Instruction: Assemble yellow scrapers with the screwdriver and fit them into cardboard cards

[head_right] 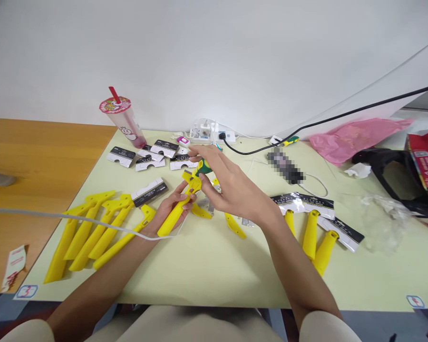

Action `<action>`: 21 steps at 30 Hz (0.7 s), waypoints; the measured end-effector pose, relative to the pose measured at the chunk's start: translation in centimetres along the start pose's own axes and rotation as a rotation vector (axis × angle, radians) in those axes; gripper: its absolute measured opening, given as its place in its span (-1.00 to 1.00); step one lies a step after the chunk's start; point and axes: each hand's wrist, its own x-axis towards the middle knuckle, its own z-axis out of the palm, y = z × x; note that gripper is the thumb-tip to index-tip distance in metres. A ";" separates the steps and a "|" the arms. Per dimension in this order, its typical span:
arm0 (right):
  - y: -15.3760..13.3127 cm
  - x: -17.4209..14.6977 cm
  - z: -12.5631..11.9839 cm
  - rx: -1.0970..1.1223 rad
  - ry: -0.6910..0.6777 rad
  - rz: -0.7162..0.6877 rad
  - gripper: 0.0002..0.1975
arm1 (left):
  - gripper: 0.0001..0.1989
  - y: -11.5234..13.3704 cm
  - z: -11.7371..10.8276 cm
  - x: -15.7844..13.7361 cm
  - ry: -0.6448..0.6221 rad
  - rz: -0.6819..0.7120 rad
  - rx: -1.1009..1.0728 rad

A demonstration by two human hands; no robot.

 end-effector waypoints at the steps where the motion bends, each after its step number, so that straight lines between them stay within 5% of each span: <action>1: 0.0 0.0 0.0 0.000 -0.002 0.007 -0.37 | -0.28 0.0 0.0 0.0 0.005 -0.002 -0.003; 21: 0.4 0.0 0.3 -0.076 0.063 0.014 -0.49 | -0.36 -0.1 0.2 -0.1 -0.033 0.000 0.028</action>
